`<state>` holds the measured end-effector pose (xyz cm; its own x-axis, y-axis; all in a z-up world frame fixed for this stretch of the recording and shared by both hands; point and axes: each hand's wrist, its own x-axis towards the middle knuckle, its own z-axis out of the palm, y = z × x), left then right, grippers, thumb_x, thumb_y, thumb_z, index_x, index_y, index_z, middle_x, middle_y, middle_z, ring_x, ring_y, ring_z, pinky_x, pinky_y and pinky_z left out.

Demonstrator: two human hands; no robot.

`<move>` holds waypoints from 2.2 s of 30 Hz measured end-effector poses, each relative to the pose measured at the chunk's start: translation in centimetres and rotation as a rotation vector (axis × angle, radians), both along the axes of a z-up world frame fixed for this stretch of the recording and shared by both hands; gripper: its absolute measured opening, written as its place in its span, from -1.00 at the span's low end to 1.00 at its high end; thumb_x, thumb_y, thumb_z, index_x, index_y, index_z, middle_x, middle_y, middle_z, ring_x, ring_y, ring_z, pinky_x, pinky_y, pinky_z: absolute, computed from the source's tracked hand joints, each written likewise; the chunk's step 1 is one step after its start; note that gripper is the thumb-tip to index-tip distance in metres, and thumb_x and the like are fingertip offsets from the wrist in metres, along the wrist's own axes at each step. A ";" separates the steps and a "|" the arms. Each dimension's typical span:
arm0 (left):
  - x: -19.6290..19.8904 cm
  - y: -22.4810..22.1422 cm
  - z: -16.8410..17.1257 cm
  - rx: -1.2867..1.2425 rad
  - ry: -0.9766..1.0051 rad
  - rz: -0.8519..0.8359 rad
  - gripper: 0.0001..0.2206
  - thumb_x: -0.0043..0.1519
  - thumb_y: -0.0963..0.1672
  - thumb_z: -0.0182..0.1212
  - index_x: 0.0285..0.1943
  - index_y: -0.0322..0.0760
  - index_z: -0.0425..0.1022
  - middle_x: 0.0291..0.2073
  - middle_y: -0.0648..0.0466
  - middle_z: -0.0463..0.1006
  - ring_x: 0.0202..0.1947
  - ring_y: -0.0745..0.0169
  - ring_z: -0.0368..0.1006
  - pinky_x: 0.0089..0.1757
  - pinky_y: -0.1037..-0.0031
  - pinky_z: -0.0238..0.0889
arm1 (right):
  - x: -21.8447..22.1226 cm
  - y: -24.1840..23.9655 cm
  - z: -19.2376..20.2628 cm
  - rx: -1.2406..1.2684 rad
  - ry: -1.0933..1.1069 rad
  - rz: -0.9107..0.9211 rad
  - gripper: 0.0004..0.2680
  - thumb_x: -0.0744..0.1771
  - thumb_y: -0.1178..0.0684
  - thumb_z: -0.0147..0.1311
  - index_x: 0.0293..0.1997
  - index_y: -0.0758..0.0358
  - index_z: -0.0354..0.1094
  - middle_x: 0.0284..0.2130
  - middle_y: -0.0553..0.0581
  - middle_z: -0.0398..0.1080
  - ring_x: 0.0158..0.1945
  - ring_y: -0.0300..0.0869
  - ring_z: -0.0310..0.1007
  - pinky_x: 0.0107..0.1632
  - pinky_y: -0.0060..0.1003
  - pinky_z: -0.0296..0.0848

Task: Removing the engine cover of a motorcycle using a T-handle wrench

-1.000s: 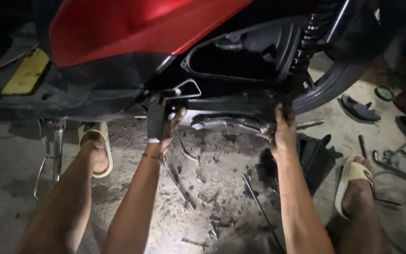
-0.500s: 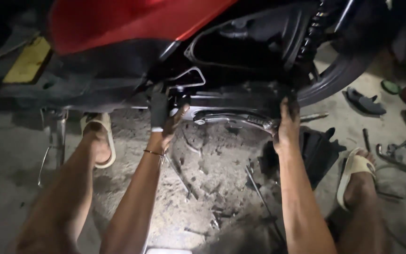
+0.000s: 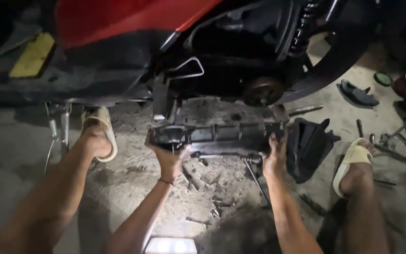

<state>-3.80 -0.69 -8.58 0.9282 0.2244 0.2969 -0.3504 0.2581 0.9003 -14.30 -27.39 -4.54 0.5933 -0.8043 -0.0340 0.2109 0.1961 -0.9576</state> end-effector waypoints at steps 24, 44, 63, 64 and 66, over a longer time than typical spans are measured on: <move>6.7 -0.6 12.8 0.143 0.024 -0.079 -0.50 0.10 -0.19 0.51 0.23 -0.35 0.45 0.04 -0.19 0.54 0.08 0.04 0.43 0.11 0.11 0.29 | 7.7 -7.2 2.0 -0.413 -0.250 0.064 -0.56 0.45 0.03 0.06 0.54 0.10 -0.01 0.29 0.39 0.23 0.34 -0.02 0.21 0.32 0.05 0.29; 11.8 0.9 9.4 0.342 -0.157 -0.254 -0.33 0.12 -0.18 0.49 0.42 -0.39 0.25 0.22 -0.18 0.48 0.20 0.02 0.43 0.08 0.26 0.43 | 11.4 -6.6 4.8 -0.495 -0.141 -0.116 -0.64 0.47 -0.12 0.02 0.42 0.17 0.17 0.26 0.34 0.27 0.33 -0.04 0.24 0.39 -0.03 0.17; 9.8 1.9 14.2 0.494 -0.100 -0.245 -0.27 0.04 -0.16 0.55 0.42 -0.34 0.27 0.16 -0.21 0.53 0.07 0.03 0.52 -0.04 0.26 0.47 | 11.5 -4.8 6.2 -0.441 -0.075 -0.179 -0.57 0.47 -0.17 0.01 0.36 0.42 0.15 0.25 0.57 0.21 0.37 0.29 0.18 0.42 0.07 0.13; 10.0 1.7 14.2 0.491 -0.100 -0.246 -0.27 0.04 -0.16 0.55 0.42 -0.34 0.27 0.16 -0.21 0.53 0.06 0.03 0.52 -0.04 0.26 0.47 | 11.9 -5.3 5.4 -0.425 -0.093 -0.177 -0.63 0.46 -0.13 0.02 0.33 0.35 0.19 0.19 0.47 0.26 0.32 0.17 0.24 0.38 0.04 0.18; 10.2 1.9 14.0 0.491 -0.098 -0.239 -0.26 0.04 -0.16 0.55 0.42 -0.34 0.27 0.15 -0.21 0.54 0.05 0.03 0.53 -0.05 0.25 0.47 | 12.4 -5.1 5.7 -0.407 -0.113 -0.167 -0.68 0.45 -0.08 0.03 0.31 0.28 0.23 0.13 0.37 0.31 0.26 0.06 0.31 0.34 0.01 0.23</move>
